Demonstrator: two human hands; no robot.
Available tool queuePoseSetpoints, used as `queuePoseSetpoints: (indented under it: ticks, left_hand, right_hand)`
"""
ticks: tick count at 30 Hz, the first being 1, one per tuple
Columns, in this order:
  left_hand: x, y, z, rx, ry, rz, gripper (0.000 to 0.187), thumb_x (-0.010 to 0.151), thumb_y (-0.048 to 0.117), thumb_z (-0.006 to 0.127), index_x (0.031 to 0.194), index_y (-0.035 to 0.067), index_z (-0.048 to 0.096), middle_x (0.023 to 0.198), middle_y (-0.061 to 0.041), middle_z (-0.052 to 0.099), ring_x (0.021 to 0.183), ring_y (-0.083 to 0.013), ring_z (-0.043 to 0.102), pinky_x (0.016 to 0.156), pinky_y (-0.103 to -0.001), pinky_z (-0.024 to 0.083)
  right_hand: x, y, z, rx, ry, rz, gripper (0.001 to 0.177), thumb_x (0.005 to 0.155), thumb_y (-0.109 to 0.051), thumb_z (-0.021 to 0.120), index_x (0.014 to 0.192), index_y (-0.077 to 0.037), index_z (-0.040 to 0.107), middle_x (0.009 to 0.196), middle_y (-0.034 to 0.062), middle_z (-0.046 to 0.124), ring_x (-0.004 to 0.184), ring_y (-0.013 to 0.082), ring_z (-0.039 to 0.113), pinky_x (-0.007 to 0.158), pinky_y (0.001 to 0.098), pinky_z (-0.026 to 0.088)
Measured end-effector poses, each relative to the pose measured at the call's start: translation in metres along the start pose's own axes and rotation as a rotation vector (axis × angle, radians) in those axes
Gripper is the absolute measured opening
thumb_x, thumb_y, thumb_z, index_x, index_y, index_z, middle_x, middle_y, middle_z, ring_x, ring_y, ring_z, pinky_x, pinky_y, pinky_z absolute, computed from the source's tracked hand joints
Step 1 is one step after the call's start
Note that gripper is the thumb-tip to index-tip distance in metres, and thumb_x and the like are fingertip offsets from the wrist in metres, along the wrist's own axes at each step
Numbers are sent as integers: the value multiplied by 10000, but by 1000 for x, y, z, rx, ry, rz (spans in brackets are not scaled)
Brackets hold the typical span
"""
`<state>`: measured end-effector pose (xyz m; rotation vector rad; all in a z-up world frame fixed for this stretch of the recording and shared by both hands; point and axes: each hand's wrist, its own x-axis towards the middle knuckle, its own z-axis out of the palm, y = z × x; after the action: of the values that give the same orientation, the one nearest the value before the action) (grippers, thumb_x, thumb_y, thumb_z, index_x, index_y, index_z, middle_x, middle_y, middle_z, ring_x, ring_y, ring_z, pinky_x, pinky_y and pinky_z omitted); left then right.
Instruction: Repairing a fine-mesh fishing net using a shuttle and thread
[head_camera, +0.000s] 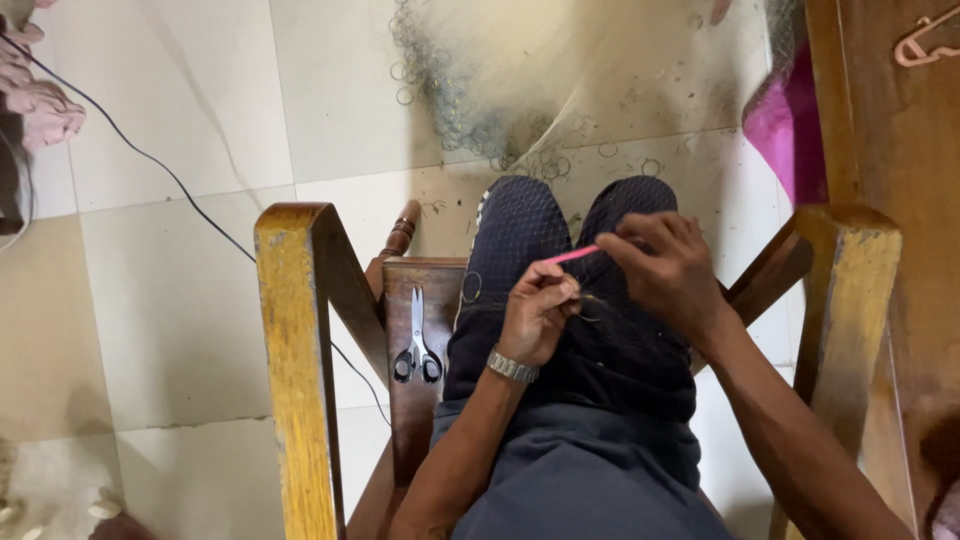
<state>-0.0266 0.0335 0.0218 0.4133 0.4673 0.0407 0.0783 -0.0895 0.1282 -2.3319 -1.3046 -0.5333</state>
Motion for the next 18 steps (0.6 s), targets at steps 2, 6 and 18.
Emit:
queuePoseSetpoints:
  ticks: [2, 6, 18]
  left_hand:
    - [3, 1, 0, 8, -27, -26, 200, 761, -47, 622, 901, 78, 551, 757, -127, 616, 670, -165, 612, 542, -242, 531]
    - [4, 0, -5, -7, -39, -48, 224, 763, -54, 617, 937, 69, 548, 767, -133, 615, 691, -175, 620, 564, -256, 541]
    - [3, 4, -3, 3, -48, -19, 228, 766, -66, 617, 948, 50, 543, 783, -147, 620, 711, -186, 617, 596, -270, 552]
  right_hand:
    - [-21, -3, -2, -67, -6, 69, 155, 860, -78, 605, 893, -210, 677, 912, 18, 559, 769, 217, 533, 673, 328, 396]
    - [-45, 1, 2, -79, -33, 121, 128, 871, -100, 596, 885, -203, 671, 917, 22, 569, 771, 223, 545, 652, 324, 394]
    - [-58, -8, -9, -1, -75, 272, 102, 879, -106, 613, 824, -173, 668, 841, 37, 605, 684, 289, 569, 566, 359, 404]
